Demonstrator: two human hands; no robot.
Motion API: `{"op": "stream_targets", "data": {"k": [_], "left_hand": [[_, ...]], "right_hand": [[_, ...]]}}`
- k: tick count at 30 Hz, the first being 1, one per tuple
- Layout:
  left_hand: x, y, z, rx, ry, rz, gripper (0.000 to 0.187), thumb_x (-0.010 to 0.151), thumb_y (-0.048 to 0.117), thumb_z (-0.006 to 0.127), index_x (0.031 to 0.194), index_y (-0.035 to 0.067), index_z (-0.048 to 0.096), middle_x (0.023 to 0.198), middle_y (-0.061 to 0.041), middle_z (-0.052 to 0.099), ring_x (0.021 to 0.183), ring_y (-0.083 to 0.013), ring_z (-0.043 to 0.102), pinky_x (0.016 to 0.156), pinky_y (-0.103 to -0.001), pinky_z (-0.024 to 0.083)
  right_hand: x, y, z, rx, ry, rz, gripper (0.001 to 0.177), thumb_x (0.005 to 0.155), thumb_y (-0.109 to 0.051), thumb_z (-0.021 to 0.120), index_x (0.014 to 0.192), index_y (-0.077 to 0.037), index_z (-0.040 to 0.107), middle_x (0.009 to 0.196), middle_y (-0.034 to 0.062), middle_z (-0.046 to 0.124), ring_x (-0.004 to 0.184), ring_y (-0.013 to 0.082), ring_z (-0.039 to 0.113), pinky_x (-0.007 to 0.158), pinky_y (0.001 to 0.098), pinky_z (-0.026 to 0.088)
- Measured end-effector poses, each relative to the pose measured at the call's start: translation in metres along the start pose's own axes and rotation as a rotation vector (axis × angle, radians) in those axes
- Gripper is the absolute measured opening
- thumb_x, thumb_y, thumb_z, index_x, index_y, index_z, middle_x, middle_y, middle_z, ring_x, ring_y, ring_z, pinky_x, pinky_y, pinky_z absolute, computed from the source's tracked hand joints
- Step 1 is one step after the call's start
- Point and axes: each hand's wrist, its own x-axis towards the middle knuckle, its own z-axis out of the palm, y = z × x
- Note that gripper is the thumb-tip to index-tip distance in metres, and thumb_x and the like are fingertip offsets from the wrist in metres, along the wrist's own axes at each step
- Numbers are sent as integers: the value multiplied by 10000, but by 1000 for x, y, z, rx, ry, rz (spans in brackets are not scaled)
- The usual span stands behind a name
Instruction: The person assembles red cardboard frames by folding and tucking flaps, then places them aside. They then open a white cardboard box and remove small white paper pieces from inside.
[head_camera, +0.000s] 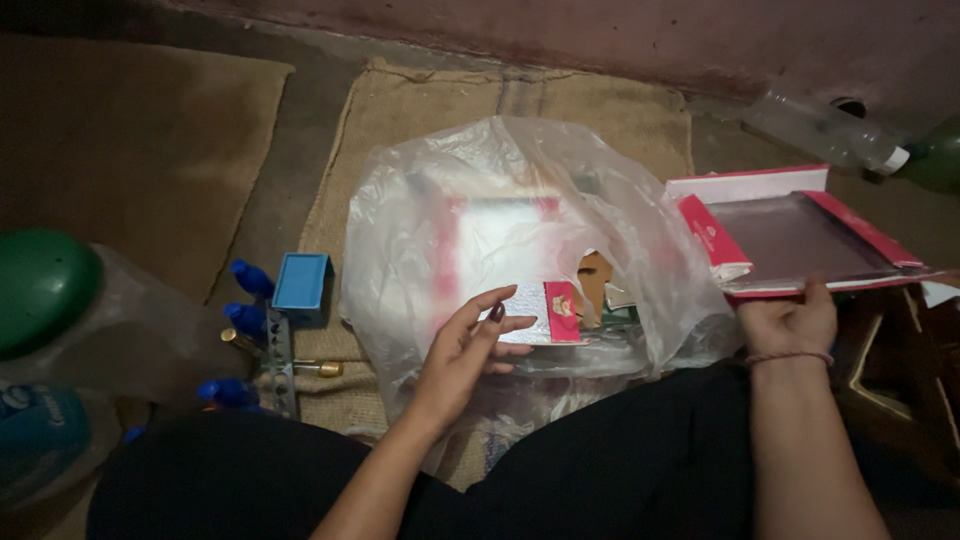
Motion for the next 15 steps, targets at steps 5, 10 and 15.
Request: {"op": "stream_targets", "data": {"k": [5, 10, 15], "left_hand": [[2, -1, 1, 40, 25, -46, 567, 1021, 424, 465, 1506, 129, 460, 1295, -134, 730, 1027, -201, 751, 807, -302, 589], [1, -2, 1, 30, 11, -29, 566, 1024, 421, 470, 1510, 131, 460, 1298, -142, 729, 1032, -205, 748, 809, -304, 586], [2, 1, 2, 24, 5, -36, 574, 1017, 429, 474, 1511, 137, 455, 1304, -133, 723, 1036, -207, 747, 812, -307, 584]], "right_hand": [[18, -4, -24, -158, 62, -68, 465, 1059, -262, 410, 1452, -57, 550, 1531, 124, 600, 1432, 294, 537, 1229, 537, 373], [30, -7, -37, -247, 68, -128, 371, 1079, -115, 558, 1448, -76, 557, 1478, 99, 620, 1391, 255, 603, 1190, 456, 428], [24, -1, -37, -487, 83, -278, 465, 992, -24, 518, 1416, -213, 499, 1381, 53, 602, 1255, 239, 639, 1130, 477, 512]]}}
